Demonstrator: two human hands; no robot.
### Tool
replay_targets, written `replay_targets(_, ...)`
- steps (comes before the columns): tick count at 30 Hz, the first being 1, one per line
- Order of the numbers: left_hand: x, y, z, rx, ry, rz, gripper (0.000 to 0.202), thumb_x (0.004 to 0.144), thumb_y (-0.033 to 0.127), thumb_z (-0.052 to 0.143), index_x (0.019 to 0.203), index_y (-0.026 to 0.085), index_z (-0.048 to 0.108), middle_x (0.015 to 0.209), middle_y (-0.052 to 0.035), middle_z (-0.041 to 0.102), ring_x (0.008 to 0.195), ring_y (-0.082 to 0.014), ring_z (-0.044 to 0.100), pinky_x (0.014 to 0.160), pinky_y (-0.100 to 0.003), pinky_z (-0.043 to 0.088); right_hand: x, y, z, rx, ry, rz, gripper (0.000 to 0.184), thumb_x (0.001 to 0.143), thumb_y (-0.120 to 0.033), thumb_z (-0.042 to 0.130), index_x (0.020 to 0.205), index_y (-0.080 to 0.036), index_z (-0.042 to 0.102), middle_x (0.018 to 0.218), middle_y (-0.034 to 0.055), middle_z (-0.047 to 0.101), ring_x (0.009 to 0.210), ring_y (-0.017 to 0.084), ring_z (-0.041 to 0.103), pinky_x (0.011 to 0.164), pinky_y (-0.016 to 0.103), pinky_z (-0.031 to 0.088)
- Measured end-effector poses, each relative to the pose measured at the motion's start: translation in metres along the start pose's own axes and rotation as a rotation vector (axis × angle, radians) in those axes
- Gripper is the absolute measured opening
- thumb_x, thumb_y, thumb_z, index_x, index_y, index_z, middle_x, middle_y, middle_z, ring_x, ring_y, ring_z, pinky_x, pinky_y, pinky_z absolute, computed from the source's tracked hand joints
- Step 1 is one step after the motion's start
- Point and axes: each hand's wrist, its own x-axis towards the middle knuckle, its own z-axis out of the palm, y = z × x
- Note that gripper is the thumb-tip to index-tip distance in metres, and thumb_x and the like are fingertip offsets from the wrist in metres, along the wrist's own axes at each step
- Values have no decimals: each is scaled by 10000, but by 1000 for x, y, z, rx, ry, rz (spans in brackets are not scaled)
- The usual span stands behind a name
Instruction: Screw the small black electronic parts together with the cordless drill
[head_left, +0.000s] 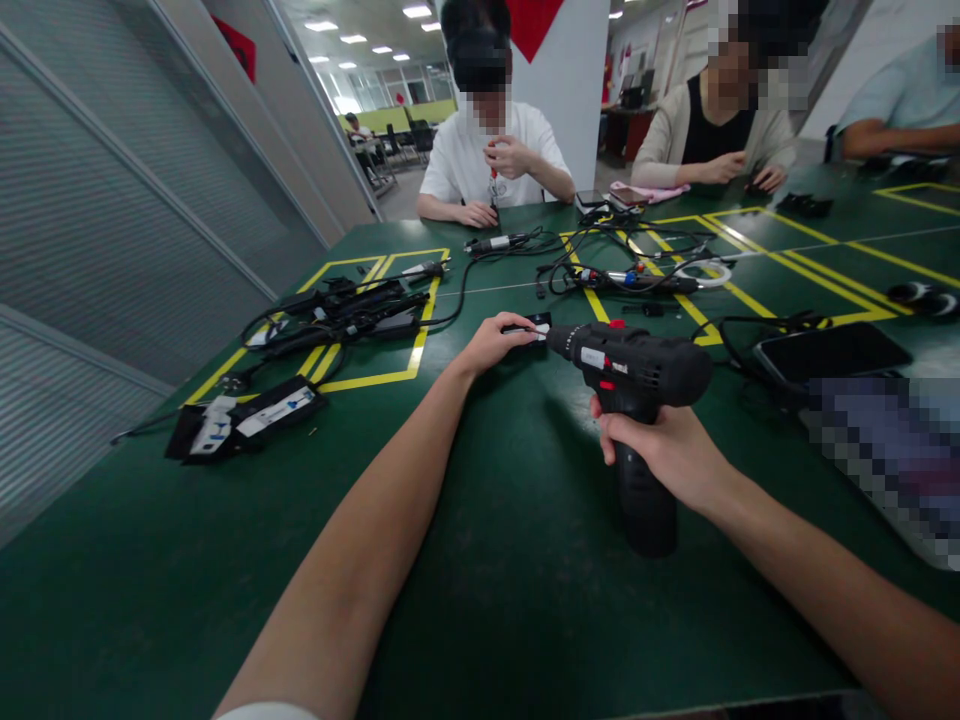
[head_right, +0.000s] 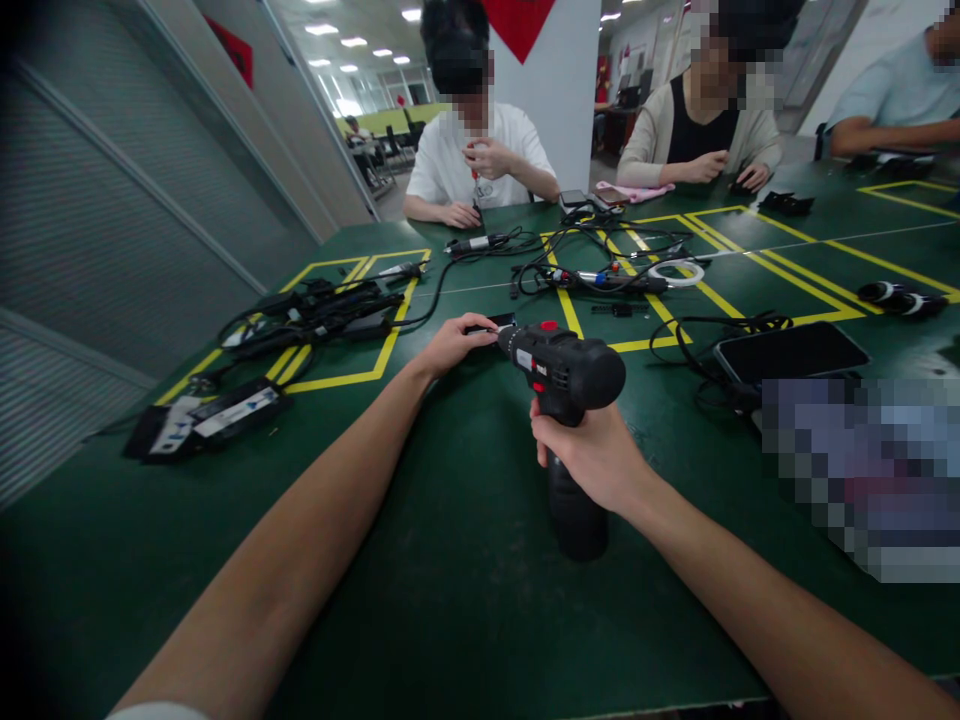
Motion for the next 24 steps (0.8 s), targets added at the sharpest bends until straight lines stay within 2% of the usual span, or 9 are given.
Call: replay_targets(24,-2,5,1,12,4,-3,291,717,386,683,948,210,703,1070,-42,655,1053,-197,566,997,-349,395,1,3,0,45,3,-13,50,794,-174,582,842,-178,565,591,-44,556,532,117,551,556,262,436)
